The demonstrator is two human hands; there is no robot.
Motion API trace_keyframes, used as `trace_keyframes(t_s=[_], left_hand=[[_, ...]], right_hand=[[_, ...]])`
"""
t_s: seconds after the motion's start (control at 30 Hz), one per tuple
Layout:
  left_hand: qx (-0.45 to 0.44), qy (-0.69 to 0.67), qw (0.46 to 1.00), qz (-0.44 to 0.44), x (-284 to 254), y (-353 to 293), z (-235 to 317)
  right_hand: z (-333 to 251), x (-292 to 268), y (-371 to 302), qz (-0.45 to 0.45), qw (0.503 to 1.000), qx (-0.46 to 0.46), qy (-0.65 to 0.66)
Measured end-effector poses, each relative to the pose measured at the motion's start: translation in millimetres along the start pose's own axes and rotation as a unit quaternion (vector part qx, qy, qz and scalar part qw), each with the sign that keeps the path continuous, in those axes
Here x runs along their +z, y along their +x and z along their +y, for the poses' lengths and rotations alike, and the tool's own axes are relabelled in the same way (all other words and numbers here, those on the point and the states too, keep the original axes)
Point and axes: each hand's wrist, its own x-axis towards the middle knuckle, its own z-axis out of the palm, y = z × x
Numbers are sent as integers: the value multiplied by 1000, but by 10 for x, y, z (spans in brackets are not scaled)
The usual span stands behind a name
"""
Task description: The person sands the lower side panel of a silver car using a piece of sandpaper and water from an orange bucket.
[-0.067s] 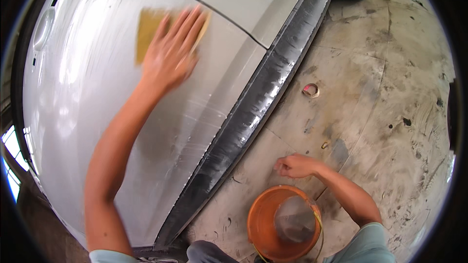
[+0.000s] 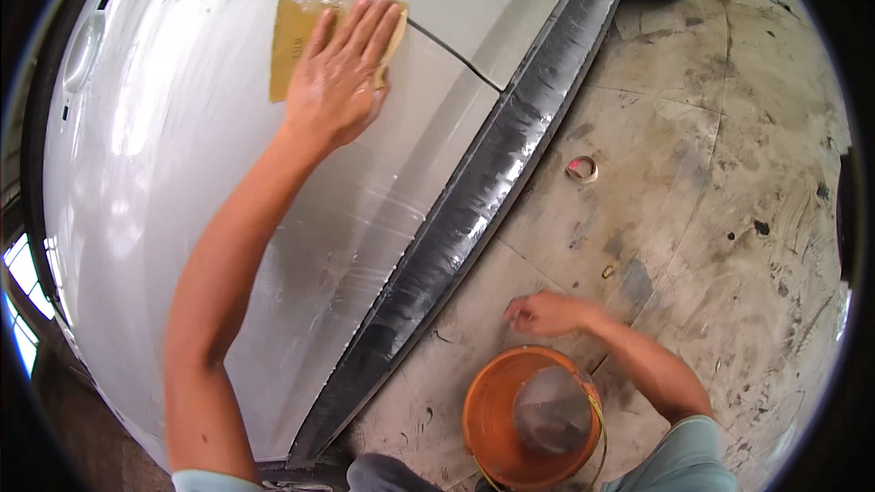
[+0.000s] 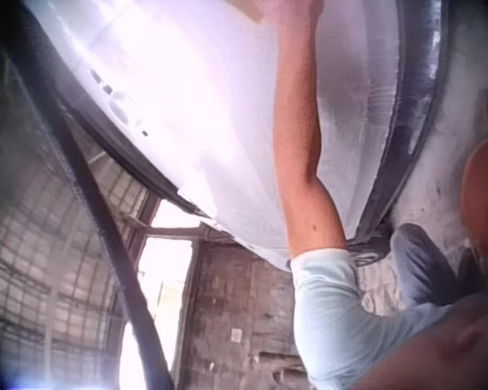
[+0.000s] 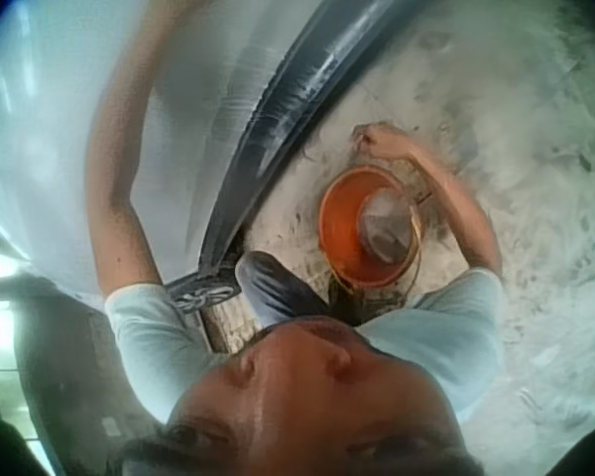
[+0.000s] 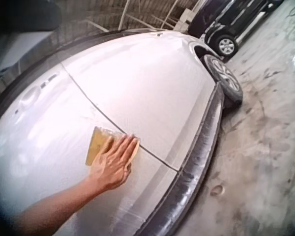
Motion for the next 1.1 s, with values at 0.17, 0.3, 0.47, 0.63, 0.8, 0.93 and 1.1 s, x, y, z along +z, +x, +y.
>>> trace_keyframes(t_s=[0.17,0.3,0.47,0.63,0.8,0.93,1.1], left_hand=[[24,-109,992,-57,189,-1188,-32],[45,-68,997,6,145,-706,15],[47,-122,988,83,261,-438,115],[15,-15,998,-58,269,-1167,201],[58,-108,983,140,410,-123,277],[28,-97,994,-31,349,-960,400],[34,-73,990,113,405,-204,490]], right_hand=[[74,268,-186,-65,997,27,0],[26,593,-66,-87,982,-23,-167],[144,741,-13,-65,968,26,-241],[120,622,-7,-166,954,148,-199],[-103,566,-63,-161,956,125,-210],[104,527,-100,-160,951,166,-205],[17,649,-30,-155,951,130,-232]])
